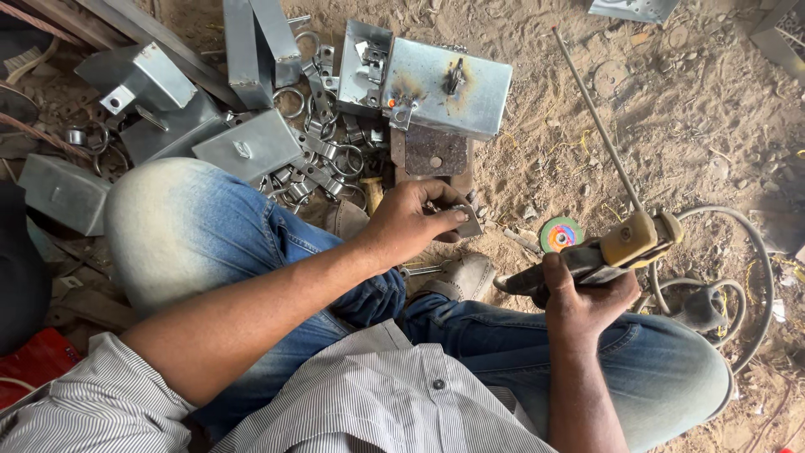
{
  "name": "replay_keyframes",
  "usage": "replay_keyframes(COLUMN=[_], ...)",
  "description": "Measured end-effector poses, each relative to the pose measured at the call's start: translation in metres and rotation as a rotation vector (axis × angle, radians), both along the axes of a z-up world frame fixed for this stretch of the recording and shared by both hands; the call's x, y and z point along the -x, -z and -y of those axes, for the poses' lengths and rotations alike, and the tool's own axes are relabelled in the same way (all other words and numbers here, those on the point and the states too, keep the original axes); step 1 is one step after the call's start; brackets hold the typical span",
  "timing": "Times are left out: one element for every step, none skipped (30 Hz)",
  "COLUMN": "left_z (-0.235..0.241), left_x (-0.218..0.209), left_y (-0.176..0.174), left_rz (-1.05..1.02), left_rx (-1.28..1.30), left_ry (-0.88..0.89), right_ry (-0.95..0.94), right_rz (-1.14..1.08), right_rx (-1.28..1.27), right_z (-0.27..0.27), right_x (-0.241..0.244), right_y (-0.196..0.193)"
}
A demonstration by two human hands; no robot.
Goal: The person welds components onto a metal electrical-style box while sitting on the floor, using a welding electrode and hammer to secure parts.
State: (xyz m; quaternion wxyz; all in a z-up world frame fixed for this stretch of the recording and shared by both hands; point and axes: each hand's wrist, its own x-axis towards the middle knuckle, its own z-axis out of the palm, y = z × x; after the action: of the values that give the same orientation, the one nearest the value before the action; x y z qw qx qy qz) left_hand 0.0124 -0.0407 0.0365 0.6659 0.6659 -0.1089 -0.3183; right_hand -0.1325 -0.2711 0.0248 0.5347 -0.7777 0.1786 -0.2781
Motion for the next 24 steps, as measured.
replay_keyframes(left_z=[0.0, 0.0, 0.0, 0.0, 0.0, 0.0, -0.001, -0.002, -0.005, -0.007, -0.01, -0.012, -0.009, -0.006, 0.003, 0.016, 0.027, 0.041, 0.053, 0.063, 0.071, 0.079, 0.087, 0.092], left_x=[0.0, 0.001, 0.003, 0.004, 0.003, 0.003, 0.002, -0.001, -0.006, -0.013, -0.025, -0.04, -0.055, -0.075, -0.096, -0.119, -0.141, -0.162, -0.183, -0.2, -0.217, -0.233, -0.249, -0.263], left_y=[-0.001, -0.002, -0.003, -0.003, -0.005, -0.009, -0.015, -0.023, -0.033, -0.045, -0.057, -0.068, -0.077, -0.084, -0.088, -0.089, -0.086, -0.079, -0.068, -0.054, -0.037, -0.021, -0.005, 0.011], left_rz=[-0.018, -0.013, 0.039, 0.092, 0.096, 0.062, 0.027, 0.033, 0.063, 0.089, 0.08, 0.067, 0.158, 0.257, 0.32, 0.386, 0.385, 0.38, 0.419, 0.457, 0.462, 0.455, 0.447, 0.451], left_rx=[-0.008, -0.007, -0.024, -0.04, -0.039, 0.028, 0.095, 0.099, 0.105, 0.114, 0.125, 0.136, 0.014, -0.112, -0.125, -0.135, -0.171, -0.198, -0.242, -0.285, -0.274, -0.368, -0.462, -0.457], left_ry=[-0.003, -0.001, 0.02, 0.041, 0.043, 0.032, 0.021, 0.029, 0.004, -0.016, 0.029, 0.07, 0.108, 0.146, 0.191, 0.238, 0.246, 0.253, 0.208, 0.159, 0.165, 0.161, 0.157, 0.165], right_ry=[0.0, 0.001, -0.003, -0.007, -0.005, 0.002, 0.009, 0.017, 0.034, 0.056, 0.07, 0.042, 0.013, 0.022, 0.006, -0.008, 0.004, 0.009, 0.014, 0.024, 0.027, 0.03, 0.038, 0.057], right_rz=[-0.002, 0.003, 0.012, 0.022, 0.026, 0.019, 0.011, 0.018, -0.017, -0.057, -0.055, -0.037, -0.019, -0.013, -0.013, -0.011, -0.003, -0.011, -0.019, -0.016, -0.04, -0.064, -0.06, -0.092], right_rx=[0.004, 0.004, -0.016, -0.036, -0.035, -0.038, -0.042, -0.039, -0.014, 0.014, 0.02, 0.019, 0.019, 0.02, -0.01, -0.04, -0.037, -0.024, -0.01, 0.0, -0.04, -0.08, -0.07, -0.037], right_z=[0.0, 0.0, -0.001, -0.001, -0.001, -0.002, -0.001, -0.001, -0.001, 0.001, 0.002, 0.002, 0.001, 0.0, -0.001, -0.003, -0.006, -0.007, -0.009, -0.01, -0.012, -0.012, -0.011, -0.013], right_x=[0.0, 0.001, 0.001, 0.001, 0.0, 0.0, 0.0, 0.001, 0.001, 0.003, 0.002, 0.002, 0.004, 0.004, 0.004, 0.003, 0.0, 0.0, 0.0, 0.0, 0.003, 0.004, 0.005, 0.008], right_y=[0.001, 0.002, 0.003, 0.003, 0.004, 0.004, 0.004, 0.004, 0.004, 0.004, 0.005, 0.007, 0.007, 0.007, 0.006, 0.004, 0.003, 0.002, 0.0, -0.001, -0.003, -0.005, -0.007, -0.008])
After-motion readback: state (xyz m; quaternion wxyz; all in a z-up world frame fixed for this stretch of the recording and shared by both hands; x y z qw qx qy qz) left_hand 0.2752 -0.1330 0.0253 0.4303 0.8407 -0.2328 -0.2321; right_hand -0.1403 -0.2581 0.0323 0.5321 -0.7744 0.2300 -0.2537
